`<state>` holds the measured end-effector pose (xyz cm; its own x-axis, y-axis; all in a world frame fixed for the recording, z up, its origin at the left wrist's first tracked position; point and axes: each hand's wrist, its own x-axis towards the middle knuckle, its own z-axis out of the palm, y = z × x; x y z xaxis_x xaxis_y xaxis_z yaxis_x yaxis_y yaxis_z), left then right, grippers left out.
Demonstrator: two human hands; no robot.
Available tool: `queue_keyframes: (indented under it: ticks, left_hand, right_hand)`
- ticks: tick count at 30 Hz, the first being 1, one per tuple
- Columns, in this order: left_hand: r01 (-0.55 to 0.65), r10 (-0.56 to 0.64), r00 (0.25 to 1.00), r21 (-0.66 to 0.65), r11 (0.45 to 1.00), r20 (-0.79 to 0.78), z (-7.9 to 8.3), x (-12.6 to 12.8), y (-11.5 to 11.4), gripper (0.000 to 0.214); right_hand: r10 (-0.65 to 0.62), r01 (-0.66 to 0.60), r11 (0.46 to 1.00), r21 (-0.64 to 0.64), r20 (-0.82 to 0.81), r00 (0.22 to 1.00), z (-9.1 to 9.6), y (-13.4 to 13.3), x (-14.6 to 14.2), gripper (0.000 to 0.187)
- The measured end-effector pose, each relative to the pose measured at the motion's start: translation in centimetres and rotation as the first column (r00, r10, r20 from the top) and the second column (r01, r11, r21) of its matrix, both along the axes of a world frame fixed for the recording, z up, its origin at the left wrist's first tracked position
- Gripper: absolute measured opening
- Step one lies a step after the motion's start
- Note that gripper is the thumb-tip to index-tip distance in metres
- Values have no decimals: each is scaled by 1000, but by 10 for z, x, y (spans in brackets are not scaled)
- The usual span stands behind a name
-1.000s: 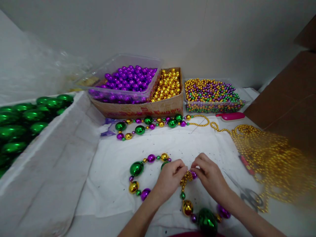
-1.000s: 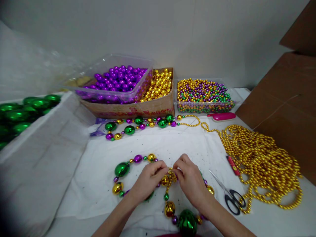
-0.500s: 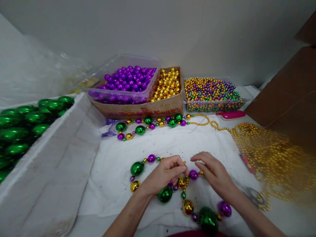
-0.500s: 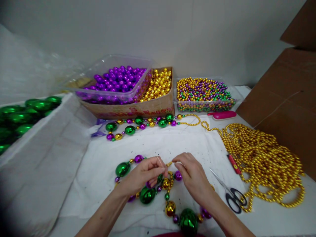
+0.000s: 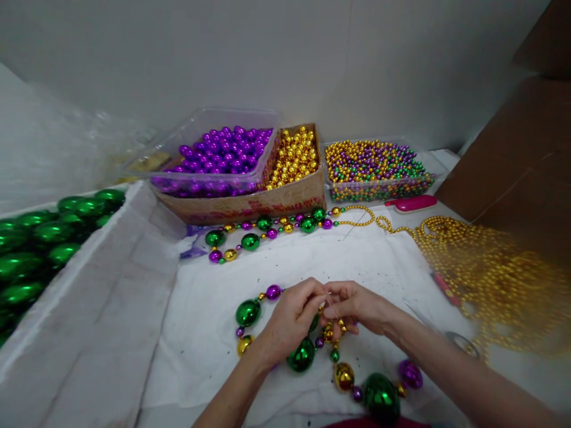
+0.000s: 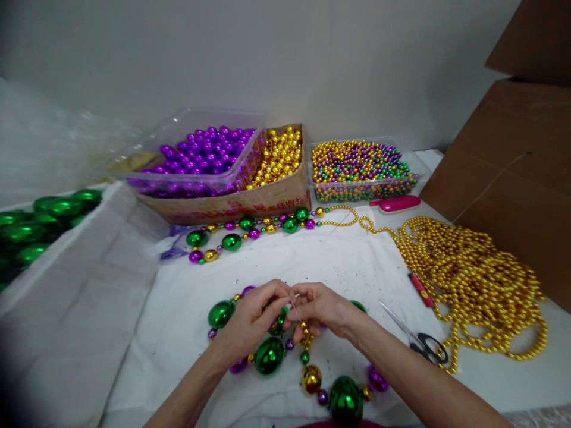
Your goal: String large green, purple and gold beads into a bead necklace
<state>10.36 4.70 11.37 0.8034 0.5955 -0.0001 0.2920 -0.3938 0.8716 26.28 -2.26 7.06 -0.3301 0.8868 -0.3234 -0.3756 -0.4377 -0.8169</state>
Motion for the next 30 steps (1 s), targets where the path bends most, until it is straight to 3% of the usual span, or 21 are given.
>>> queue_keyframes:
  ticks: [6, 12, 14, 16, 18, 21, 23, 25, 27, 30]
  left_hand:
    - [-43, 52, 995, -102, 994, 87, -2, 2, -6, 18]
    - [-134, 165, 975, -197, 971, 152, -10, -1, -2, 20]
    - [-177, 207, 970, -215, 960, 127, -16, -2, -2, 23]
    - [-217, 243, 962, -185, 958, 128, -23, -2, -3, 24]
    - [-281, 303, 938, -142, 949, 167, -29, -6, -6, 20]
    - [-411, 462, 849, -229, 883, 258, -30, -17, -11, 14]
    - [-433, 577, 747, -415, 800, 331, -27, -25, -15, 12]
    - [-351, 628, 692, -595, 723, 355, -23, -29, -20, 14]
    - [-245, 599, 730, -692, 679, 329, -23, -26, -24, 16]
    - [-199, 540, 793, -719, 667, 282, -34, -13, -32, 18]
  right_hand:
    - [-147, 146, 989, 18, 90, 985, -8, -4, -3, 28]
    - [-319, 299, 945, 133, 174, 932, 7, -11, 12, 18]
    - [-373, 360, 923, 133, 91, 923, 11, -13, 15, 17]
    - [-416, 422, 905, 51, -104, 904, 13, -17, 16, 17]
    - [-483, 491, 869, -56, -309, 819, 14, -21, 18, 20]
    - [-552, 569, 815, -110, -442, 707, 19, -29, 25, 19]
    - [-553, 587, 807, -65, -430, 713, 25, -33, 32, 21]
    - [-530, 574, 819, -9, -394, 751, 26, -34, 35, 23]
    - [-477, 518, 855, 12, -370, 797, 21, -31, 36, 21]
    - [-422, 450, 893, -5, -360, 832, 2, -25, 38, 19]
